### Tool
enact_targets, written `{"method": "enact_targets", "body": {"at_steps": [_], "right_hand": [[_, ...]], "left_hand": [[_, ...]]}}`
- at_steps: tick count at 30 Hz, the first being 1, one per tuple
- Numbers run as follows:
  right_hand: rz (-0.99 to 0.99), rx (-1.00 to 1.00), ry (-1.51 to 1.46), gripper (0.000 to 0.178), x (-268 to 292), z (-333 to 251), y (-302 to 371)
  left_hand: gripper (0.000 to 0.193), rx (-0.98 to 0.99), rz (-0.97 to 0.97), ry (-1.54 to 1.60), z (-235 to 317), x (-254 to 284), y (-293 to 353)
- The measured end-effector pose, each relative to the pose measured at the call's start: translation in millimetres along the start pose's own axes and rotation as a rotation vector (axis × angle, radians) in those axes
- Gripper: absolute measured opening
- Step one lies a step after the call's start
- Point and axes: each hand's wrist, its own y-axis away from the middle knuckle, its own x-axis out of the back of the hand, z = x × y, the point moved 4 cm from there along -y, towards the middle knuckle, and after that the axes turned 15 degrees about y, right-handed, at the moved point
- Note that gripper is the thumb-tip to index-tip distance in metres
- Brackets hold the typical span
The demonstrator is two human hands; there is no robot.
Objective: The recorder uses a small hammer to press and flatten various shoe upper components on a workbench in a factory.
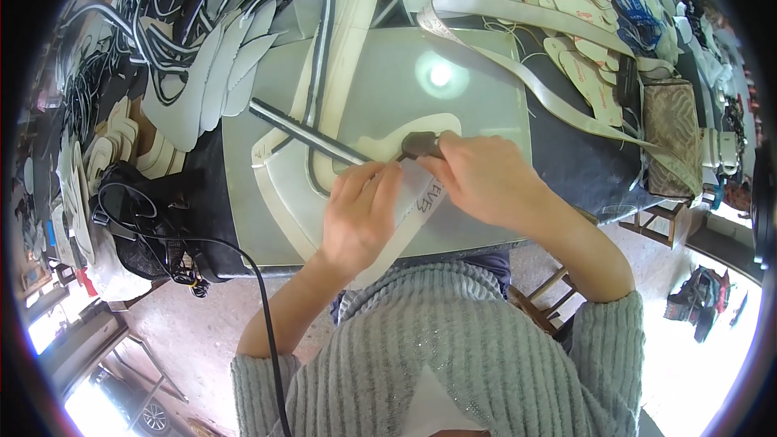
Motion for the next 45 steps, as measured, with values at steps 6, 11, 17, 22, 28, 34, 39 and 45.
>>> {"method": "enact_targets", "body": {"at_steps": [6, 11, 17, 22, 28, 34, 39, 45], "right_hand": [[-0.030, -0.039, -0.010, 0.037, -7, 1, 3], [-0.093, -0.115, -0.091, 0.030, -7, 2, 4], [0.033, -0.085, -0.063, 0.038, -12, 4, 8], [0.039, -0.078, -0.090, 0.038, 2, -3, 1], [-0.084, -0.019, -0.040, 0.040, -5, -10, -2], [-0.105, -0.077, -0.016, 0.040, -10, -10, 6], [-0.106, -0.083, -0.020, 0.041, -10, -10, 3], [-0.082, -0.078, -0.059, 0.041, -3, -10, 4]], "left_hand": [[0.036, 0.117, 0.001, 0.144, -9, 9, -1], [0.039, 0.259, -0.064, 0.194, -19, 18, -3], [0.030, 0.055, -0.115, 0.136, -19, 14, -4], [0.025, -0.134, -0.181, 0.021, -16, 11, -1], [0.023, -0.180, -0.174, 0.020, -17, 11, 1], [0.031, 0.198, -0.199, 0.240, -37, 29, -21], [0.030, 0.171, -0.310, 0.386, -46, 27, -18], [0.029, -0.314, -0.343, 0.079, -34, 24, -7]]}}
